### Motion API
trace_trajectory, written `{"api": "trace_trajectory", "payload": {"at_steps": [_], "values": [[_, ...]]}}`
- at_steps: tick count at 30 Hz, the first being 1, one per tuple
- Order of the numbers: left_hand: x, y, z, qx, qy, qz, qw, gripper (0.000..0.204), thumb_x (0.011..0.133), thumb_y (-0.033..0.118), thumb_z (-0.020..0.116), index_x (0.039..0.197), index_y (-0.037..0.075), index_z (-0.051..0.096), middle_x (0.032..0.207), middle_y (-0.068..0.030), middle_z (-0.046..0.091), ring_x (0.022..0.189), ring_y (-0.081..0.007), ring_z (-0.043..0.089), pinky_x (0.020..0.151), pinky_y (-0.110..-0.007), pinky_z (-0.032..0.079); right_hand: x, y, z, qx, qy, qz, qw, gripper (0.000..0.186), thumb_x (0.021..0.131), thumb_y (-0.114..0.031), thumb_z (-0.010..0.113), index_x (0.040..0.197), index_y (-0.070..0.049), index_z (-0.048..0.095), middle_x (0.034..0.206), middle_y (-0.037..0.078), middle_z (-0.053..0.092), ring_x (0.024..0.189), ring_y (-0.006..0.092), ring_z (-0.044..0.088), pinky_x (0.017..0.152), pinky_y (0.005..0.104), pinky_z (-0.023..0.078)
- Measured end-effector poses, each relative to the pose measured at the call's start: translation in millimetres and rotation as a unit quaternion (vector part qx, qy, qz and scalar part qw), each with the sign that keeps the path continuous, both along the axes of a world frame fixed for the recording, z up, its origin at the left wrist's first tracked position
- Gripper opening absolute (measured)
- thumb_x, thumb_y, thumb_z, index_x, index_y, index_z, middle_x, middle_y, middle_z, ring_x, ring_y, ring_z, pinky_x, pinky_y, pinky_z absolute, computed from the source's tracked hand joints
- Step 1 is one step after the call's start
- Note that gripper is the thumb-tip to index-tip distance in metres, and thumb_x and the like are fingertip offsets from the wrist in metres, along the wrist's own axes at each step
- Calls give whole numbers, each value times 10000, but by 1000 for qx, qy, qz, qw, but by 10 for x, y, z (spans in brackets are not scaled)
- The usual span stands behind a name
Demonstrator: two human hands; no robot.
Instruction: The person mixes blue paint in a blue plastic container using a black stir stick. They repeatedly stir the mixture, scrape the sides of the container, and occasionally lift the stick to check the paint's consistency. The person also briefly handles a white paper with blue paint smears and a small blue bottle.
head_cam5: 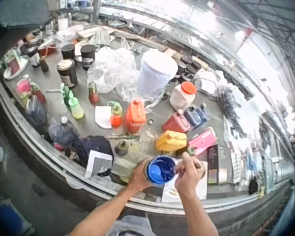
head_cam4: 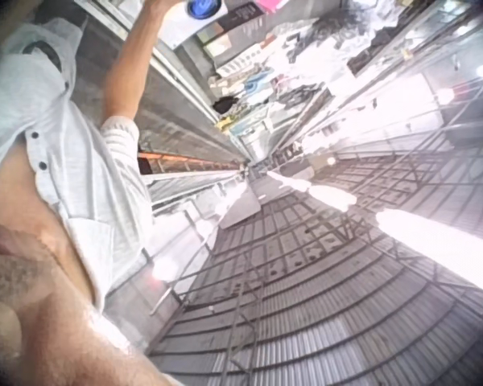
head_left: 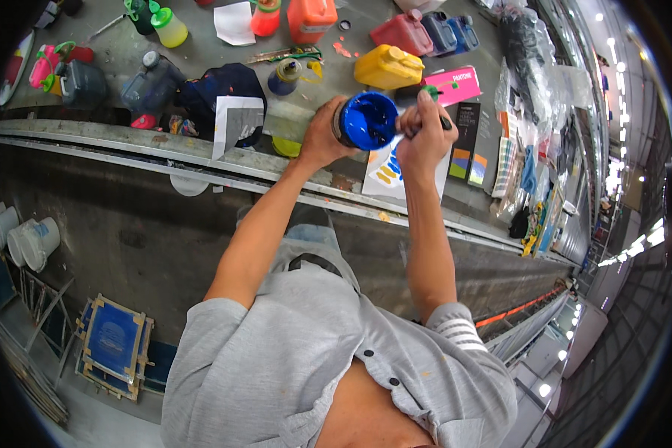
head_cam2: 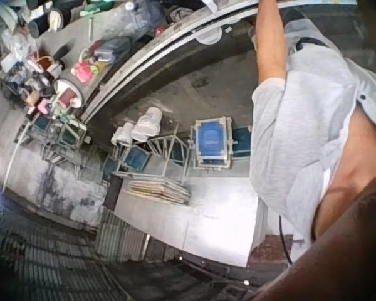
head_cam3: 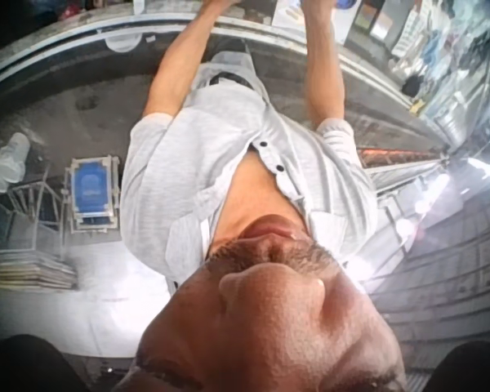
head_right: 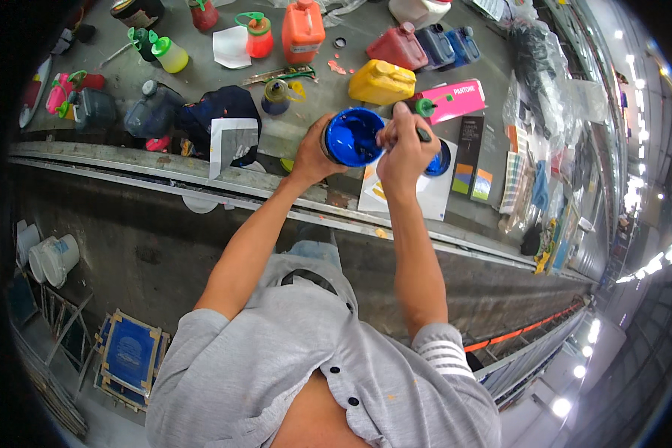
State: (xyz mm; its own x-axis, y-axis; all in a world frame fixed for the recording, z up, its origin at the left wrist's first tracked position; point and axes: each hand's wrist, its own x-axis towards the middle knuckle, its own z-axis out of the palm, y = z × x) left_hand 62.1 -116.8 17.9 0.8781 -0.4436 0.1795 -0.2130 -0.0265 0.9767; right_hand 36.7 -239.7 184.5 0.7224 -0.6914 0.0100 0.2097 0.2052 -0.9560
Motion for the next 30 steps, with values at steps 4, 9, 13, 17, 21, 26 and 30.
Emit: {"api": "trace_trajectory", "payload": {"at_steps": [4,9,13,17,21,26,30], "values": [[52,17,16,15,3,-16,1000,1015,504,170,947,1382,65,447,1322,-149,575,1271,-340,530,1078,-431,436,212,-164,557,44,-93,30,994,381,930,-107,652,591,-49,488,508,38,409,422,144,436,438,338,380],[29,-36,-13,-3,2,-2,1000,1021,488,165,951,1375,83,452,1306,-144,586,1266,-346,532,1065,-427,443,29,106,114,-55,-9,-23,998,389,912,-56,661,570,-62,476,491,44,456,423,145,449,436,311,380],[41,-21,45,16,-5,-11,1000,1046,479,176,954,1386,84,443,1304,-150,588,1266,-347,532,1071,-426,439,207,-110,435,-3,-67,-56,996,426,930,-108,646,565,-83,427,499,22,407,426,143,435,437,329,373],[30,-62,-41,-5,-2,-7,1000,1013,496,159,949,1374,72,451,1310,-146,583,1263,-351,531,1066,-431,442,-1,149,-8,-74,-12,-56,996,416,909,-70,680,571,-79,439,498,41,451,402,137,445,395,275,348],[39,-20,13,9,0,-27,1000,1060,476,159,955,1395,69,433,1319,-150,576,1284,-349,519,1082,-421,433,170,-111,428,50,-119,-44,991,345,904,-39,670,602,-41,504,499,36,454,429,137,464,442,281,359],[48,4,-13,4,-3,-15,1000,1018,485,148,950,1370,70,453,1300,-149,586,1257,-351,538,1067,-425,442,-32,276,214,-113,29,-12,993,388,920,-124,654,601,-61,443,514,27,387,454,145,427,489,320,381],[47,-32,85,-10,2,-20,1000,1029,477,150,950,1374,77,450,1301,-153,584,1264,-354,534,1069,-425,440,41,-97,244,-21,-77,-39,996,383,931,-90,643,597,-41,460,515,40,430,457,138,447,476,293,373]]}}
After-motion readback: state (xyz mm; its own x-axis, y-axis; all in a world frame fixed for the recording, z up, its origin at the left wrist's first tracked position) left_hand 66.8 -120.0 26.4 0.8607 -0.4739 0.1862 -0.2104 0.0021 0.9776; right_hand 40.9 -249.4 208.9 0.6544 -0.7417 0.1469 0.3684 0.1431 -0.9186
